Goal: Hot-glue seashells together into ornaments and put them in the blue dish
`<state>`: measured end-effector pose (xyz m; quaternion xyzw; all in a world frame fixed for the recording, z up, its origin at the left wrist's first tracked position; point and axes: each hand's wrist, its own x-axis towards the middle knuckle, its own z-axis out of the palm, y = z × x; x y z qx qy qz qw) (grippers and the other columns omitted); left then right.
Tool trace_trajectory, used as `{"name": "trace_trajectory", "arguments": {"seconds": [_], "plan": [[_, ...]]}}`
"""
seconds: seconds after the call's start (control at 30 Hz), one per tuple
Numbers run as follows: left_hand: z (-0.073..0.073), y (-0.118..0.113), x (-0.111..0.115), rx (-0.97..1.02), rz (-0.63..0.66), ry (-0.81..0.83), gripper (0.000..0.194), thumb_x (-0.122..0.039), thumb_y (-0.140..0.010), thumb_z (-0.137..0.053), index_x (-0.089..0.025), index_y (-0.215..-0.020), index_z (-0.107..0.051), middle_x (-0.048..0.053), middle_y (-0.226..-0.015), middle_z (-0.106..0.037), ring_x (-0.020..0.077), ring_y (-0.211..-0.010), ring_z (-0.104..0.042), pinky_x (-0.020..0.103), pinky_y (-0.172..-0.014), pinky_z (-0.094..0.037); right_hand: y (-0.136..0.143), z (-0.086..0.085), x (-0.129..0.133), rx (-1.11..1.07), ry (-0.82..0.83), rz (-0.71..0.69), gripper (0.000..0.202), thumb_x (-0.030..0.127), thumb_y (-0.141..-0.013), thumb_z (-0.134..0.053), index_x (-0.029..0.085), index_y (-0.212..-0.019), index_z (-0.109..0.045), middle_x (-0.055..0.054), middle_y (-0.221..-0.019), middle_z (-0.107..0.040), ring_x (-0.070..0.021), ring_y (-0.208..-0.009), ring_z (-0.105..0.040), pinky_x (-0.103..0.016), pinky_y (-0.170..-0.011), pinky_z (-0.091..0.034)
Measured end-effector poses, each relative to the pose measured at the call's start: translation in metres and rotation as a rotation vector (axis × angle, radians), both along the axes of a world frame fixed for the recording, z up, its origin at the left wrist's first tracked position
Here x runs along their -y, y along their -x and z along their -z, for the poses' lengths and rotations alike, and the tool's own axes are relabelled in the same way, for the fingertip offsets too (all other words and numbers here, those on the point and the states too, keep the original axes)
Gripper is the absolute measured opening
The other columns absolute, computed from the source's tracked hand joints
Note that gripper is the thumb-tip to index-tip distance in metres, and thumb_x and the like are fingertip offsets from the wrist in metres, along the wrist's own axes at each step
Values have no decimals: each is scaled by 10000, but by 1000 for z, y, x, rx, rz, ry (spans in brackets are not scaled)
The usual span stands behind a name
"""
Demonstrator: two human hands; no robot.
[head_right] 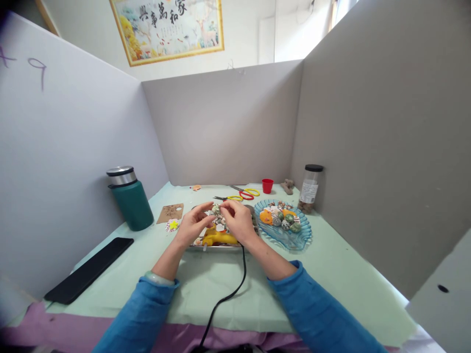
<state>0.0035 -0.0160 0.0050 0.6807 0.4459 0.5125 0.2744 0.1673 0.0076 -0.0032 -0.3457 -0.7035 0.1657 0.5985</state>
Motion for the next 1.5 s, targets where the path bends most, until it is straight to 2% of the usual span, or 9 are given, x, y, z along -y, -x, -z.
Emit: {"name": "trace_trajectory", "arguments": {"seconds": [0.17, 0.33, 0.5, 0.7, 0.9, 1.03, 1.2, 1.37, 1.5], "plan": [[0, 0, 1, -23, -10, 0, 476, -352, -744, -671, -157, -1174, -610, 26, -766, -681, 121, -599, -611, 226, -578, -474, 1, -3, 2, 4, 111, -37, 139, 279, -810, -545, 180, -796, -642, -18, -721, -654, -154, -627, -573, -269, -603, -440], [-2, -1, 3, 11, -1, 23, 458, -351, -735, -676, -150, -1142, -621, 3, -670, -642, 123, -583, -599, 224, -571, -466, 1, -3, 6, 21, 142, -44, 136, 286, -799, -554, 180, -796, -640, -26, -738, -672, -160, -645, -592, -276, -623, -450], [-1, 0, 2, 94, 53, 62, 437, -399, -768, -648, -131, -1112, -626, -1, -619, -618, 125, -585, -589, 231, -605, -472, 1, -3, 6, -4, 157, -68, 156, 297, -816, -552, 183, -882, -636, -22, -763, -680, -155, -650, -603, -270, -616, -462], [0, 1, 0, 163, 111, 64, 445, -451, -807, -596, -125, -1108, -635, -23, -551, -577, 116, -558, -555, 228, -625, -461, -1, -3, 4, 48, -33, -34, 116, 232, -840, -557, 191, -899, -648, -40, -850, -664, -154, -690, -589, -279, -650, -467], [3, 3, -2, 102, 118, 85, 398, -492, -824, -560, -132, -948, -676, -19, -534, -572, 113, -544, -535, 227, -618, -454, -5, -4, 9, 226, -260, -32, 130, 174, -886, -504, 206, -899, -629, -59, -906, -639, -175, -811, -590, -288, -710, -471], [3, 3, -2, 94, 120, 108, 406, -510, -823, -551, -127, -870, -674, -6, -535, -578, 113, -537, -536, 228, -604, -457, -6, -3, 9, 260, -310, -8, 132, 180, -896, -494, 210, -874, -620, -58, -899, -628, -178, -824, -587, -294, -737, -466], [-1, 1, 0, 188, 94, 117, 479, -479, -805, -588, -123, -1124, -622, -12, -573, -586, 122, -582, -565, 248, -644, -489, -5, -4, 8, 225, -226, -10, 106, 187, -878, -506, 201, -835, -602, -40, -825, -620, -157, -712, -565, -273, -666, -451], [-2, 2, 1, 164, 123, 111, 505, -381, -718, -707, -142, -1153, -615, 21, -750, -642, 122, -641, -592, 247, -647, -494, -4, -4, 6, 171, -86, 22, 79, 177, -827, -533, 195, -772, -586, -3, -698, -600, -136, -604, -530, -253, -590, -415], [-2, 1, 2, 142, 140, 102, 482, -344, -695, -726, -146, -1126, -637, 15, -747, -631, 115, -634, -580, 244, -638, -486, -3, -3, 6, 172, -39, 5, 78, 194, -820, -530, 194, -782, -598, -2, -707, -622, -131, -597, -531, -245, -582, -412]]}}
